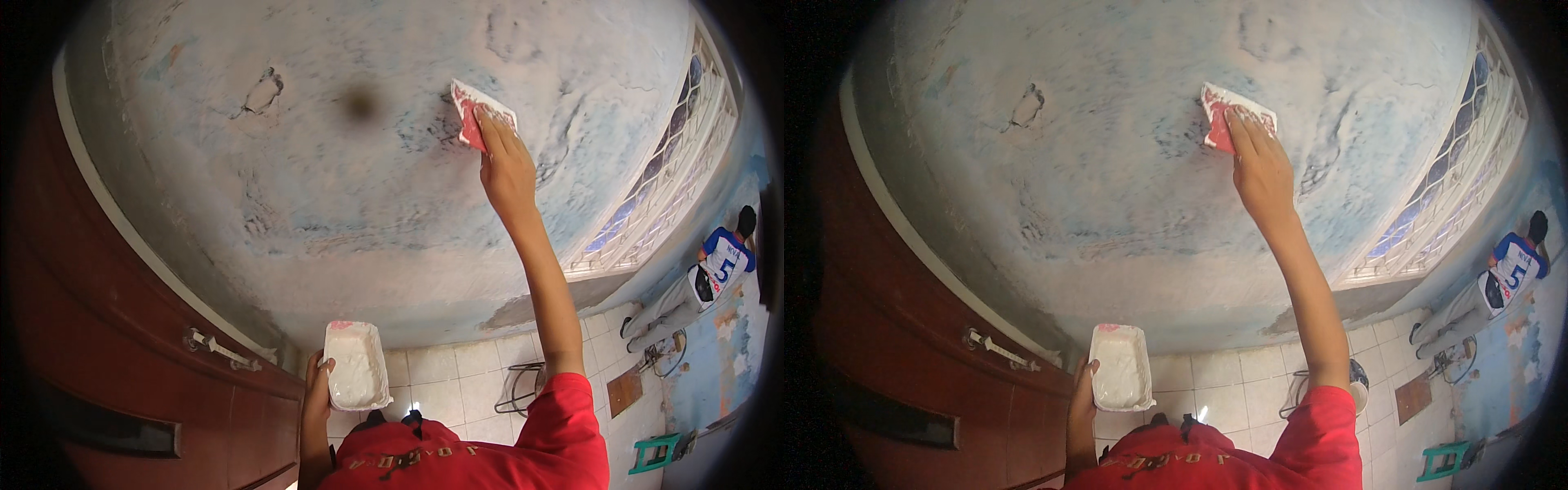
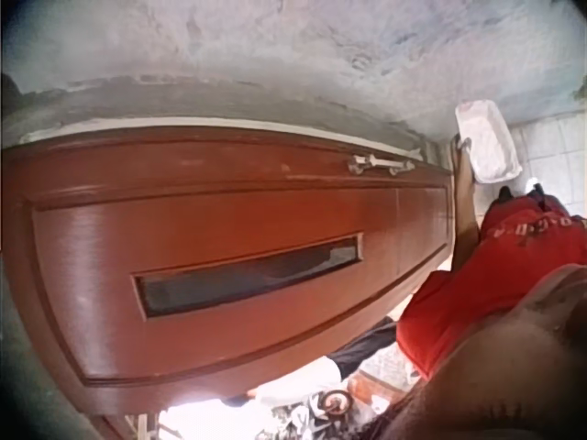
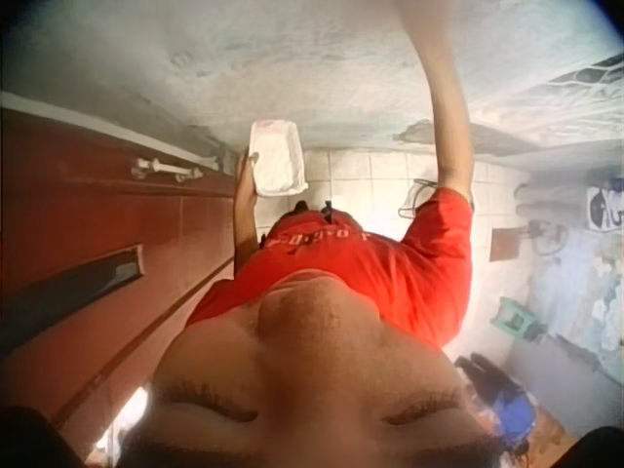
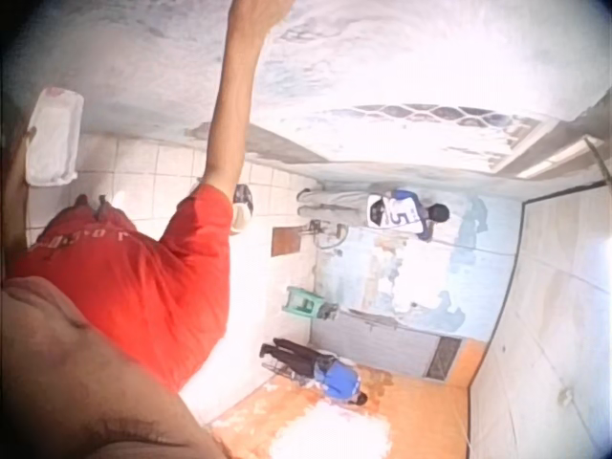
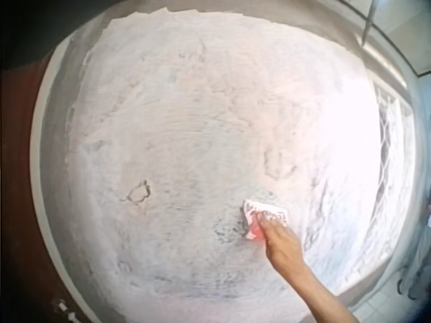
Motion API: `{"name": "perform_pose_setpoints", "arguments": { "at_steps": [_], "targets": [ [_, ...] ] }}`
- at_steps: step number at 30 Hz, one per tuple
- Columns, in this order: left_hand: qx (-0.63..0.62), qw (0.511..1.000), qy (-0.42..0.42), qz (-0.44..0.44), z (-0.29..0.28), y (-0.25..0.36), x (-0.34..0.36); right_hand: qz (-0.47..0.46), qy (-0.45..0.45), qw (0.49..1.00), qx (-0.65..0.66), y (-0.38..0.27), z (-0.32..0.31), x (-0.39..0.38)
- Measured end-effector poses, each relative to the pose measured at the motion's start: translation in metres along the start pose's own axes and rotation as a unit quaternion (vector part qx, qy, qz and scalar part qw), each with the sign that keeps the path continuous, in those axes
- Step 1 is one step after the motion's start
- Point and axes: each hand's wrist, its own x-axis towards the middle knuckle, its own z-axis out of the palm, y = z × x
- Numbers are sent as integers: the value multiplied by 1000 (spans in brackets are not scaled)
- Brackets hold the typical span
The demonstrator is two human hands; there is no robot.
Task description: The person applies white plaster to a wall using a putty knife, repeatedly loading the knife from a container and smoothing the material over a damaged section of the wall.
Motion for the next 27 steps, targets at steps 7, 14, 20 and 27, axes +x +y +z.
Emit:
{"name": "perform_pose_setpoints", "arguments": {
  "at_steps": [7, 14, 20, 27],
  "targets": [
    [-7, 999, 23, -23, 14, -17, -11, -35, -171, 984, -18, -23, 54, -189],
    [0, 999, 16, -39, 23, -18, -49, -42, -45, 998, 18, -1, 7, -73],
    [-7, 999, 36, -36, 33, -30, -66, -34, -10, 999, -30, 22, 4, 0],
    [-12, 999, 45, -18, 27, -34, -80, -9, -178, 982, 67, -27, 47, -158]
  ]
}}
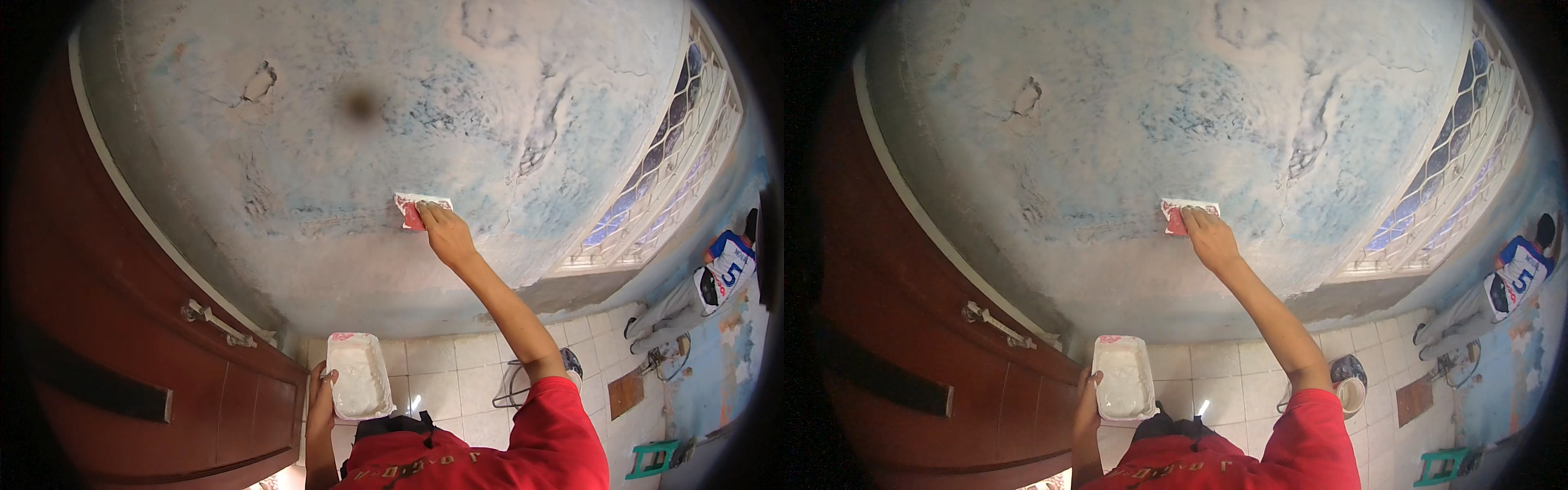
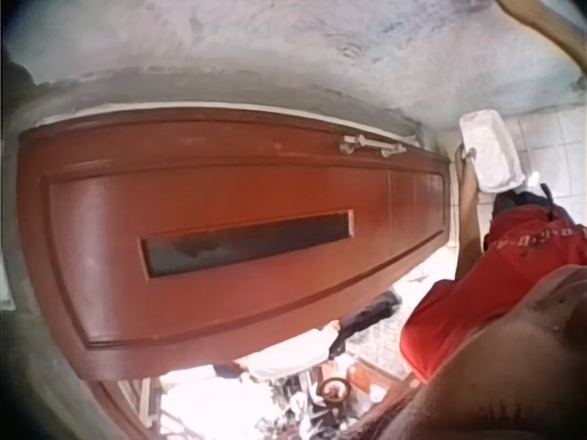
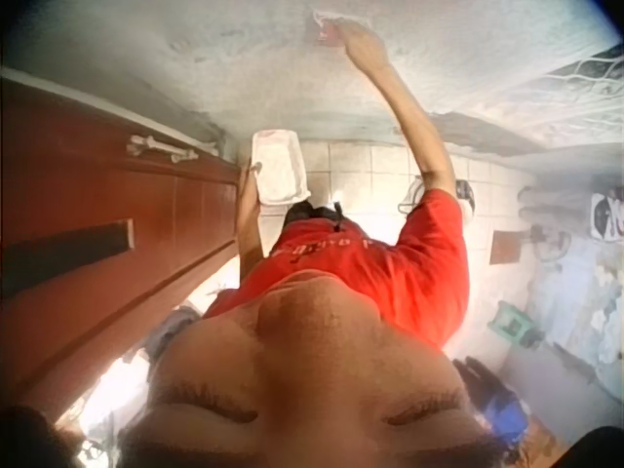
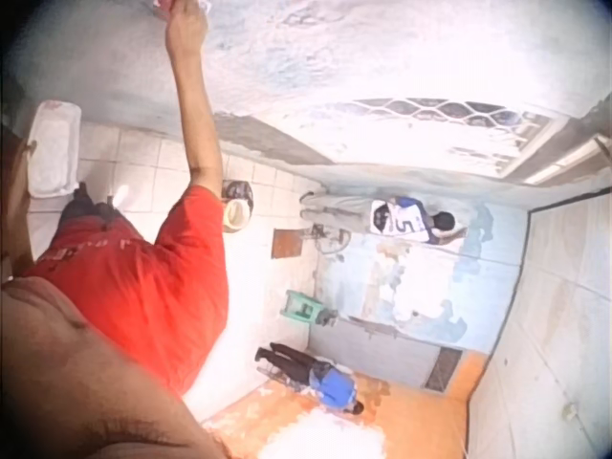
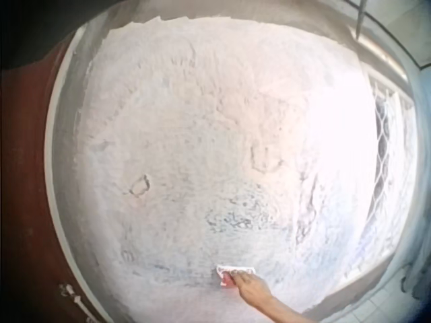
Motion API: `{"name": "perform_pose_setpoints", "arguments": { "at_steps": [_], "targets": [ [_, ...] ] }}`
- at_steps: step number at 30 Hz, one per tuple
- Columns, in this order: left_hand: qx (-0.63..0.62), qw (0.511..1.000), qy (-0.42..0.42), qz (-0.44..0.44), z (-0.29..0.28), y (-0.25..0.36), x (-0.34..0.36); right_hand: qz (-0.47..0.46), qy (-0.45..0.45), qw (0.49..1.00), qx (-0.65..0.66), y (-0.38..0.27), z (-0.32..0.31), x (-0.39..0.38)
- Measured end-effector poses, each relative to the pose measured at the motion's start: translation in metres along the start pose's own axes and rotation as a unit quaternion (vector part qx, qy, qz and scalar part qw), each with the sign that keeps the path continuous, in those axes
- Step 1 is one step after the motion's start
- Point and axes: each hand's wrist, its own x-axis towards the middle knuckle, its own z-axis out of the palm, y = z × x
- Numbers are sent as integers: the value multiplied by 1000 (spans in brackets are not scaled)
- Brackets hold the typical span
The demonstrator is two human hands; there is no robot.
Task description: The person applies white plaster to a wall using a putty knife, repeatedly loading the knife from a container and smoothing the material over a damaged section of the wall.
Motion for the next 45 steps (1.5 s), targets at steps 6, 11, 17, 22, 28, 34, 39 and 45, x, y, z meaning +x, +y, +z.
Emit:
{"name": "perform_pose_setpoints", "arguments": {
  "at_steps": [6, 11, 17, 22, 28, 34, 39, 45],
  "targets": [
    [19, 999, 38, 23, -9, -1, -9, 18, 177, 984, 16, 26, -105, 90],
    [10, 1000, 27, 2, -13, -6, 4, -1, 153, 985, -74, 65, -108, 90],
    [39, 999, -1, -10, -15, 16, 38, 4, 3, 1000, -20, 36, -8, -45],
    [33, 999, -23, 23, -30, 40, 68, 15, 92, 995, 30, 4, -71, 77],
    [5, 998, -52, 32, -40, 64, 89, 8, 129, 989, -71, -17, -84, 150],
    [17, 998, -59, 18, -53, 82, 91, 43, -6, 999, -19, -52, 27, 14],
    [28, 999, -45, 13, -65, 92, 94, 37, 53, 997, 36, -63, -21, 93],
    [20, 998, -60, 26, -65, 99, 99, -18, 113, 991, -74, -60, -57, 179]
  ]
}}
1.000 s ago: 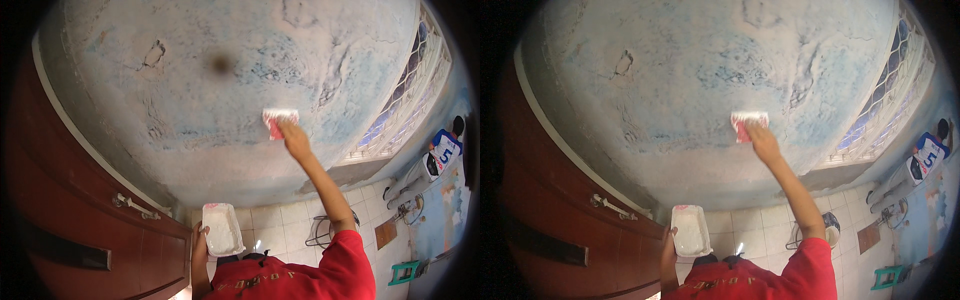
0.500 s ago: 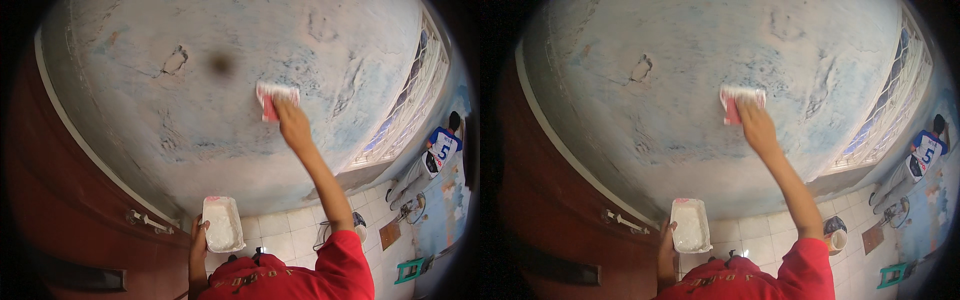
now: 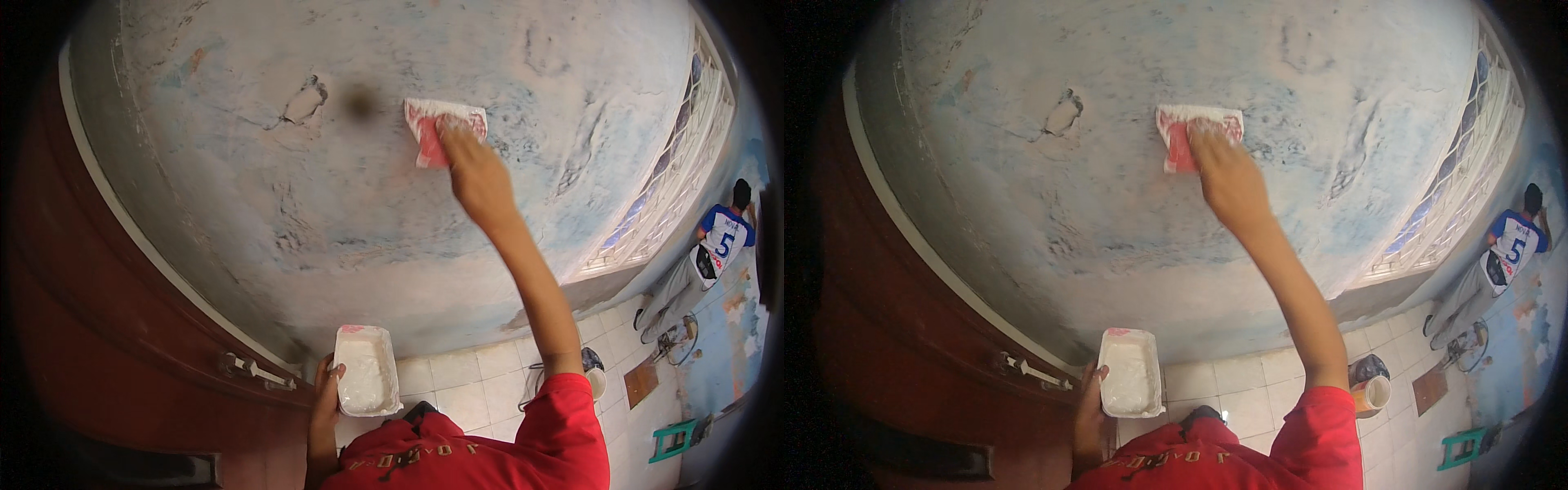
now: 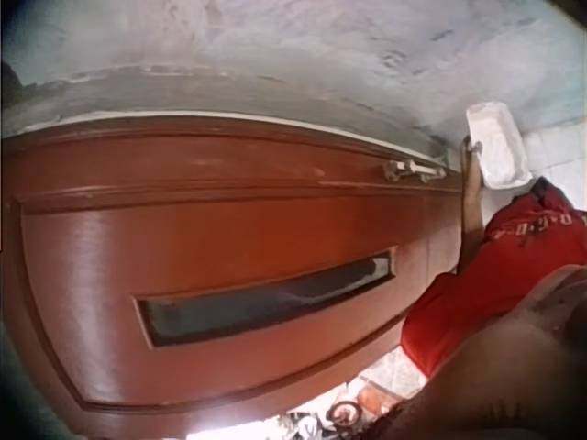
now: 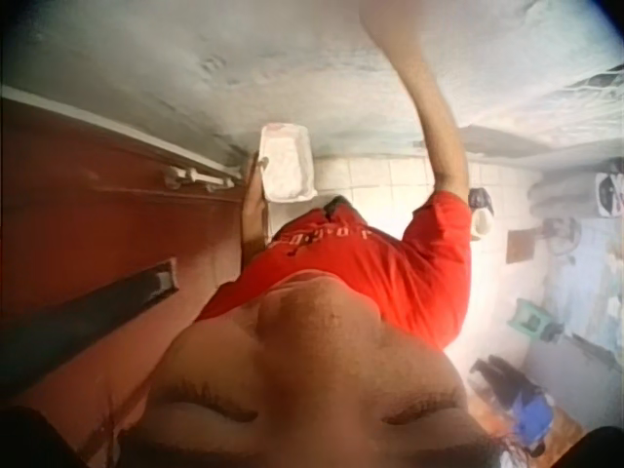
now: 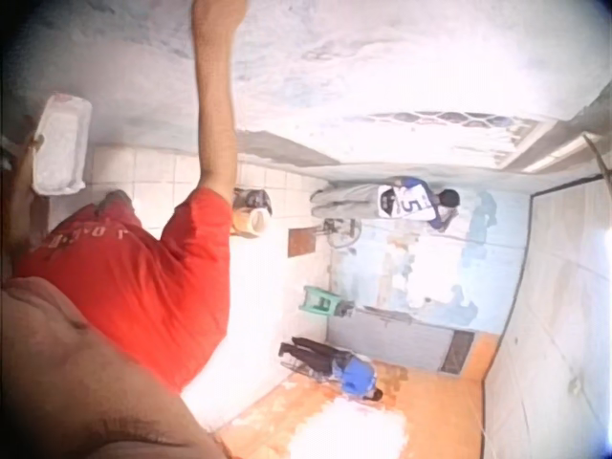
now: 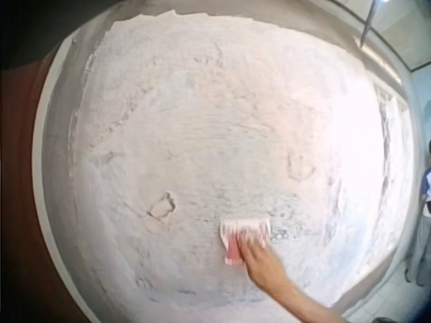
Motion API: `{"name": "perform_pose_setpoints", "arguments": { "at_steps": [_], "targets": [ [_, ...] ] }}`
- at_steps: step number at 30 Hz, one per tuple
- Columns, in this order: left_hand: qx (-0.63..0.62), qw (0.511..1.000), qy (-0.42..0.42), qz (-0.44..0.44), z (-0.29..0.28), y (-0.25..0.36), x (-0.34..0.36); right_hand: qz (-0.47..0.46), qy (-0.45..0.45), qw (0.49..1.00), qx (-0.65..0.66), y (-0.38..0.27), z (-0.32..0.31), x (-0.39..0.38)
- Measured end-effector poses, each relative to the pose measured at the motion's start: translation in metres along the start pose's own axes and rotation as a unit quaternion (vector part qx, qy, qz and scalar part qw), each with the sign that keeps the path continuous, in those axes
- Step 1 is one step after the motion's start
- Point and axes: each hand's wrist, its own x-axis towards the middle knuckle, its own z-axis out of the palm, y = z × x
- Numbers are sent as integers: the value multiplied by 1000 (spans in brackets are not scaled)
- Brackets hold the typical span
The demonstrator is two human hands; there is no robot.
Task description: The person applies white plaster to a wall using a putty knife, repeatedly loading the knife from a container and smoothing the material over a damaged section of the wall.
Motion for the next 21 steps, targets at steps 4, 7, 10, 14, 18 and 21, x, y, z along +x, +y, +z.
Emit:
{"name": "perform_pose_setpoints", "arguments": {
  "at_steps": [4, 7, 10, 14, 18, 21],
  "targets": [
    [-3, 1000, 3, 0, -17, -22, 16, 19, -97, 995, 9, -34, 77, -148],
    [-17, 1000, -19, -3, -17, -22, 15, 36, -188, 981, 40, -58, 68, -190],
    [0, 1000, -25, -7, -10, -3, 7, 61, -128, 988, 67, -38, 48, -149],
    [14, 1000, -9, -12, -11, 3, 7, 9, 56, 998, 14, -12, -19, 15],
    [-7, 999, -29, -14, -3, -6, 15, -10, 56, 998, -27, 9, -10, 34],
    [-1, 1000, -23, 0, -4, -7, 15, -16, -4, 1000, -2, -13, 26, -42]
  ]
}}
